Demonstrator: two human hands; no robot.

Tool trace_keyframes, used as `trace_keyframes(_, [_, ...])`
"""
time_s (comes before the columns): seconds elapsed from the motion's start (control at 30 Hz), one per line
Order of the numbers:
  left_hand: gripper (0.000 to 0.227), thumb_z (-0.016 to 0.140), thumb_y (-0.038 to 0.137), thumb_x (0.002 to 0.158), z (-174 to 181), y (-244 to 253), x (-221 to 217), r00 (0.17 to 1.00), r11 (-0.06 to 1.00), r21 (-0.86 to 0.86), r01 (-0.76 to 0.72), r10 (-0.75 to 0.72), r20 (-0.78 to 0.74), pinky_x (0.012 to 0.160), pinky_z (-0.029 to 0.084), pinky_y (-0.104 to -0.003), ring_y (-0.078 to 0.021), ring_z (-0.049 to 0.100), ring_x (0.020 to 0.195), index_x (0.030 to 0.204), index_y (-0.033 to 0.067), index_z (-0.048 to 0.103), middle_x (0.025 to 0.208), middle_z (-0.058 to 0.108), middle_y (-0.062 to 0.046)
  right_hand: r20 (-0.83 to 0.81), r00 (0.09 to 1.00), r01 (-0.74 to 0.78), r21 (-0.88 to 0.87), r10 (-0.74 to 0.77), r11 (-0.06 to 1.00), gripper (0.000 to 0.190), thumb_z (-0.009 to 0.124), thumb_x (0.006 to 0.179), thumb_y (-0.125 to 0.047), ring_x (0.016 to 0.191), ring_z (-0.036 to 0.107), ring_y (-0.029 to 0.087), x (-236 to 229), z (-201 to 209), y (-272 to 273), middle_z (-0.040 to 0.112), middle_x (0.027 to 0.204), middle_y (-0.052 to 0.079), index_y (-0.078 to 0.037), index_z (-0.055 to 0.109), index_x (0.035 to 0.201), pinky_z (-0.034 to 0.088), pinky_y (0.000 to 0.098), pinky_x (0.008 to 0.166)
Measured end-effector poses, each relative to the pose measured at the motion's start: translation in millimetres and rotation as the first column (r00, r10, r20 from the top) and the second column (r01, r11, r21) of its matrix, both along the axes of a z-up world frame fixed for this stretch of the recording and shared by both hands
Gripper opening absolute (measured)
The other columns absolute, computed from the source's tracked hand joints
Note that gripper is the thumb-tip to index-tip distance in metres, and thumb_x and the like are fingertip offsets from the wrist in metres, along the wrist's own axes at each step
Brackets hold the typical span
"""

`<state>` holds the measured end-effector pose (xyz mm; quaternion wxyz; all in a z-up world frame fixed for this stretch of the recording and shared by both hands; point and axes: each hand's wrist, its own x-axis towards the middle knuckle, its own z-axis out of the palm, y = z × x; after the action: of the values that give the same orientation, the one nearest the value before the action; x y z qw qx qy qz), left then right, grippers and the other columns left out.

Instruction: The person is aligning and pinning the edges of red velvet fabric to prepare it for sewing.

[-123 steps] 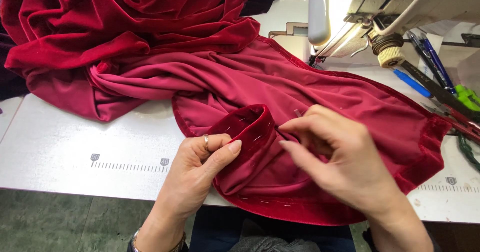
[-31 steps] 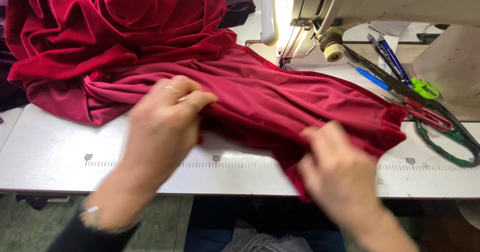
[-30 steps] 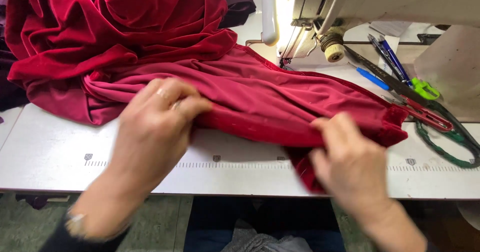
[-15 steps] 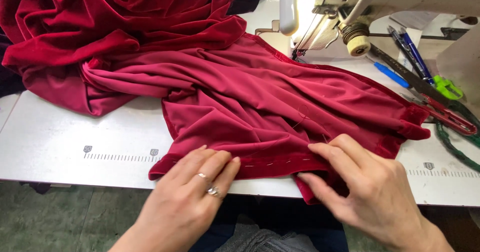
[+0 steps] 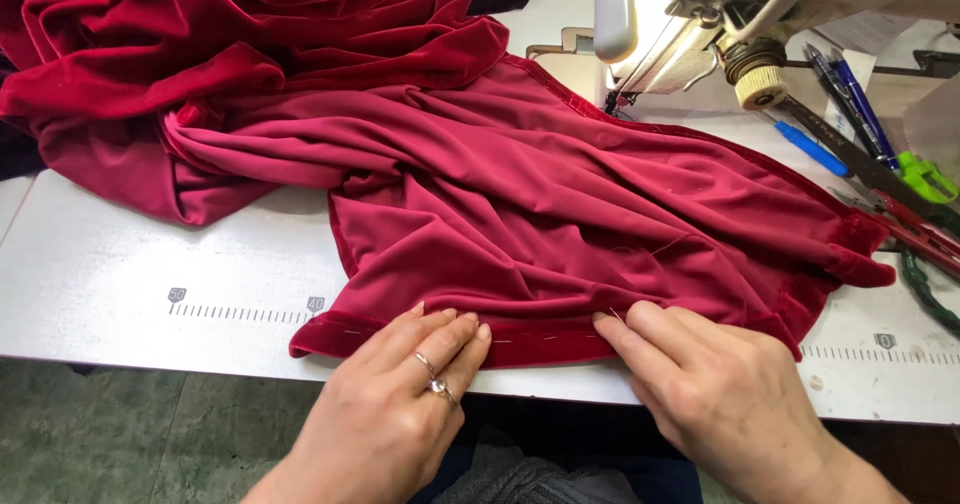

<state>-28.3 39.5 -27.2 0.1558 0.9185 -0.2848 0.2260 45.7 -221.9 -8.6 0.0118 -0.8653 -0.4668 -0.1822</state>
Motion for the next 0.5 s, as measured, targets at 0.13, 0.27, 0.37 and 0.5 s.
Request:
trace_keyframes(0.13, [0.026, 0.055, 0.002, 0.086, 41, 15, 15, 0.99, 0.964, -0.265, 0.031, -0.066, -0.127, 0.088, 0.049, -0.04, -0.0315, 0.061, 0.092, 0.111, -0.0033, 0.062, 0.109, 0.062, -0.018, -0.197, 0.979, -0.043, 0.015, 0.045, 0.999, 0.044, 0.065, 0.078, -0.022, 0.081, 0.069, 0.017, 10, 11, -10, 0.066, 0.107, -0.001, -0.016, 0.063, 0.121, 0.057, 0.0328, 0.053])
trace_keyframes(0.27, [0.021, 0.056, 0.006, 0.089, 57, 32, 47, 0.981, 0.971, -0.191, -0.142, 0.111, -0.162, 0.079, 0.047, -0.039, -0.0287, 0.058, 0.087, 0.107, 0.0035, 0.066, 0.101, 0.061, -0.013, -0.424, 0.904, -0.005, 0.105, 0.049, 0.994, 0.04, 0.071, 0.079, -0.041, 0.07, 0.071, 0.015, 12, 22, -8, 0.07, 0.096, -0.004, -0.016, 0.069, 0.11, 0.054, 0.0317, 0.045])
trace_keyframes(0.37, [0.03, 0.054, 0.023, 0.091, 37, 43, 79, 0.935, 0.967, 0.059, -0.249, 0.255, -0.247, 0.073, 0.047, -0.046, -0.0317, 0.054, 0.087, 0.114, 0.0075, 0.065, 0.104, 0.059, -0.012, -0.418, 0.908, 0.029, 0.143, 0.034, 0.989, 0.035, 0.072, 0.079, -0.036, 0.067, 0.07, 0.014, 15, 21, -7, 0.07, 0.092, -0.005, -0.015, 0.071, 0.107, 0.054, 0.0302, 0.05])
trace_keyframes(0.5, [0.053, 0.038, 0.033, 0.089, 11, 54, 117, 0.867, 0.874, 0.383, -0.299, 0.416, -0.274, 0.088, 0.039, -0.054, -0.0303, 0.043, 0.122, 0.139, 0.0165, 0.045, 0.137, 0.048, -0.011, -0.261, 0.949, 0.192, 0.028, -0.178, 0.981, 0.043, 0.066, 0.082, -0.039, 0.051, 0.063, 0.014, 19, 13, -6, 0.062, 0.09, -0.006, -0.015, 0.066, 0.117, 0.055, 0.0358, 0.037])
